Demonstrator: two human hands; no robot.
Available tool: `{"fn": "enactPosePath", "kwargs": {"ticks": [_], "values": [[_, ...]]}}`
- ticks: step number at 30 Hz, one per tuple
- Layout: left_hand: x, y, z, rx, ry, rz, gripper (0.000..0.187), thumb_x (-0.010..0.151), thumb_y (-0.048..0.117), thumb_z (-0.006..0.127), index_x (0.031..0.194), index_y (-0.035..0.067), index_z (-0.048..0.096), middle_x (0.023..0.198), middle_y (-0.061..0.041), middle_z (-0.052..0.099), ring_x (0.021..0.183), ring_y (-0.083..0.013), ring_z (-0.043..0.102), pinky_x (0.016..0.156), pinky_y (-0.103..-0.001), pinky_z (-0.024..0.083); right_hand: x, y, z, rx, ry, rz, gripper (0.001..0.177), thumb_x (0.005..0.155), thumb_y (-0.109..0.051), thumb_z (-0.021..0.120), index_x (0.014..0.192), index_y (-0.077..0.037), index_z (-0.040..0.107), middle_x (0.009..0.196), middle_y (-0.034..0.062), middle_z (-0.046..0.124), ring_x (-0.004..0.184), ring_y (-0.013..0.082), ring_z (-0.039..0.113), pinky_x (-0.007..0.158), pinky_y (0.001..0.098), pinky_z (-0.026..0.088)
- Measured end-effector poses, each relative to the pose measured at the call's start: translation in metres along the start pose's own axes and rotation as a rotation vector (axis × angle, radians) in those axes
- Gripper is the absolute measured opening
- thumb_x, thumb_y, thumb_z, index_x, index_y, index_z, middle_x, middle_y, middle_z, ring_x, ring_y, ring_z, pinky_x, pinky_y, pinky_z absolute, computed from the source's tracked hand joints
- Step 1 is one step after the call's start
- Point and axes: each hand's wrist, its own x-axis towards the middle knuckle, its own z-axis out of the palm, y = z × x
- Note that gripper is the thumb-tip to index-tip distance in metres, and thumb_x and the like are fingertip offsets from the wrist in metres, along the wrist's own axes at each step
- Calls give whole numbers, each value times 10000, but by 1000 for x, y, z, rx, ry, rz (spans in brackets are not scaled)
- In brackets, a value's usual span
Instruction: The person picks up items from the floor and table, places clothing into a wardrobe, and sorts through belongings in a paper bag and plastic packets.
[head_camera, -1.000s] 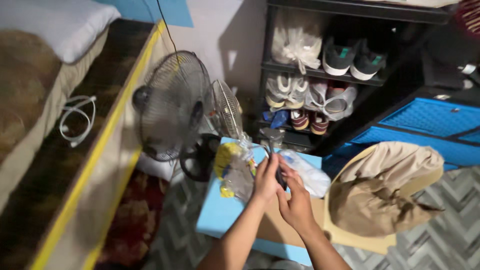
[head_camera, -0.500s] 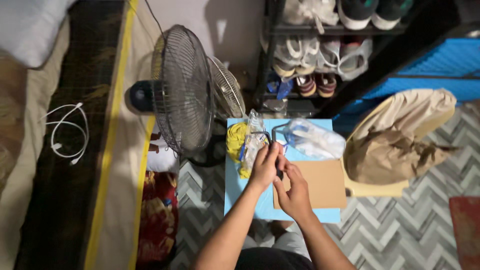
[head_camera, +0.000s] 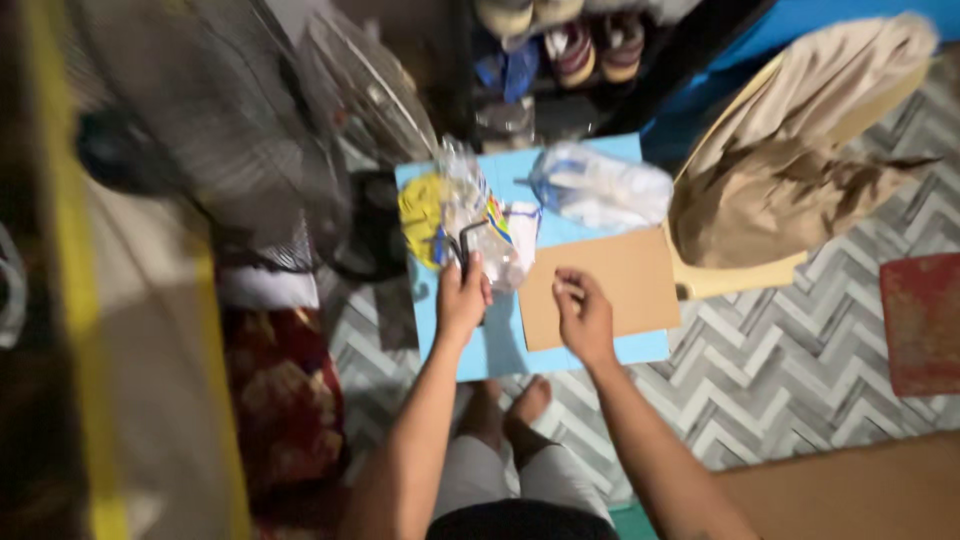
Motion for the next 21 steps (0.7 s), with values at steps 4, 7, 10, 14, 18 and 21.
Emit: {"fn": "enactPosePath", "kwargs": {"ticks": [4,7,10,14,18,21], "values": [[9,-27,-2,13,81,-12,307,1049,306,576,851,71,570,633,3,583,495,-90,522,441,-271,406,33,29,-1,-65,-6,26,289,1030,-210,631,1214,9,668,1113,102,729,999,156,692,872,306,577],[22,-55,-10,75,201,-141,283,1022,316,547,881,74,580,654,-8,629,471,-95,537,393,-302,399,59,68,3,-29,-20,63,315,1013,-218,645,1237,4,648,1120,113,717,1049,169,683,865,311,564],[17,-89,-41,226,327,161,345,1077,312,544,912,17,613,725,-74,723,549,-147,615,524,-324,498,70,124,-10,-127,-1,56,302,1030,-232,655,1231,-7,668,1116,122,748,1059,193,710,892,324,578],[33,-121,-95,742,582,355,431,1117,366,501,973,8,692,840,-135,779,797,-325,728,733,-472,550,94,206,-50,-500,123,-49,430,964,-253,728,1306,-10,634,1228,208,671,1062,312,665,885,428,574],[72,-178,-140,1103,704,53,513,1067,408,561,934,-75,672,877,-322,683,825,-535,644,693,-597,501,123,274,-98,-1012,262,-391,571,1015,-205,669,1461,61,432,1428,370,479,1370,456,461,1155,559,441],[95,-214,-158,1134,696,284,496,1046,368,565,895,-92,675,881,-351,670,820,-561,624,692,-612,493,147,290,-129,-1037,243,12,774,955,-385,754,1491,72,433,1354,426,480,1188,563,484,943,594,436]]}}
